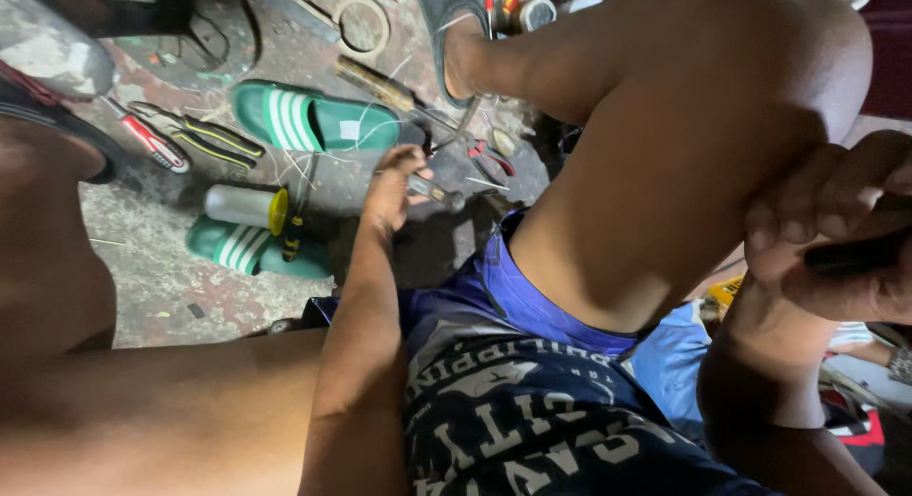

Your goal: The person sits on the floor and uses pliers and a hammer to bend and shape a metal ring. They repeatedly adjust the ring's position and strike it with the hammer to achieve the desired form.

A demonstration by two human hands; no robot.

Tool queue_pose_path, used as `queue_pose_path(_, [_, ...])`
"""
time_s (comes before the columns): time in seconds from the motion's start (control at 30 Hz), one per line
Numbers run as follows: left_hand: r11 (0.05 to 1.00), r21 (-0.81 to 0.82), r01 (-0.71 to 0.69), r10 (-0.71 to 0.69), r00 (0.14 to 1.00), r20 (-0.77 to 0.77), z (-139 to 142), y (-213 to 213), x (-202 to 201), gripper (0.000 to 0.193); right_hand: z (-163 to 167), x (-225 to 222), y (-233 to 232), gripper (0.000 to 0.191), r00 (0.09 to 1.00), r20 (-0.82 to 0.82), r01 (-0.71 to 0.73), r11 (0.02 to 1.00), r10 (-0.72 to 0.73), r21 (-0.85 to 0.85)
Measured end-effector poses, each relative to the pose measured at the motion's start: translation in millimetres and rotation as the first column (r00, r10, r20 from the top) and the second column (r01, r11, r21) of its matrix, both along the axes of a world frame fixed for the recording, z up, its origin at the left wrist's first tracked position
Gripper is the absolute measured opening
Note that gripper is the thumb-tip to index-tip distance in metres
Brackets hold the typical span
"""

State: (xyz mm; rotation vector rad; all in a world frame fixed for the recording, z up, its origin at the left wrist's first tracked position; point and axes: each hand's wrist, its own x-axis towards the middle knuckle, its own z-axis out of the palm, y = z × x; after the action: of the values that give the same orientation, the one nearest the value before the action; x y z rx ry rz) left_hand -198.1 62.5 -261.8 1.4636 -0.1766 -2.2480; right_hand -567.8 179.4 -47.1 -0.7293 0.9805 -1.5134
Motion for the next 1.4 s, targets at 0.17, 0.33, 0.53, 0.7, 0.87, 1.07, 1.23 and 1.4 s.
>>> queue_pose_path(0.17, [1.0,0.019,-0.004,0.004,1.0,0.017,-8.3,5.8,6.1,0.022,5.4,8.7,2.3,0.016,0.991,-0.128,0.02,0.996,-0.031,-0.082])
queue_pose_path(0.33, [0.888,-0.159,0.431,-0.345,0.854,0.391,-26.0,24.7,-16.8,0.022,9.7,19.5,-2.3,0.022,0.991,-0.124,0.038,0.994,-0.051,-0.103])
queue_pose_path(0.53, [0.296,-0.387,0.873,-0.583,0.486,0.651,-20.5,40.7,-58.5,0.042,18.1,33.0,-8.4,0.023,0.993,-0.115,0.013,0.994,-0.026,-0.112])
queue_pose_path(0.7, [0.729,-0.177,0.661,-0.622,0.749,0.23,-19.3,28.6,-67.0,0.036,21.7,40.7,-14.6,0.041,0.991,-0.134,-0.033,0.986,0.011,-0.166])
queue_pose_path(0.87, [0.957,0.286,-0.05,0.056,0.998,-0.015,-37.1,4.1,-66.8,0.025,24.7,33.9,-14.5,0.05,0.989,-0.145,-0.014,0.989,-0.007,-0.146])
queue_pose_path(1.07, [0.91,-0.12,-0.396,0.412,0.892,0.183,-47.2,-36.3,-66.3,0.01,29.7,33.2,-3.0,0.033,0.987,-0.099,-0.128,0.991,0.124,-0.038])
queue_pose_path(1.23, [0.903,0.166,-0.397,0.384,0.917,0.106,-34.6,-53.5,-62.1,0.027,42.3,40.8,0.0,0.025,0.999,-0.026,-0.046,0.999,0.047,0.027])
queue_pose_path(1.4, [0.986,-0.13,-0.108,0.16,0.844,0.512,-17.2,-49.8,-59.1,0.04,28.2,23.8,-9.9,0.032,0.989,0.075,-0.118,0.99,0.124,-0.077])
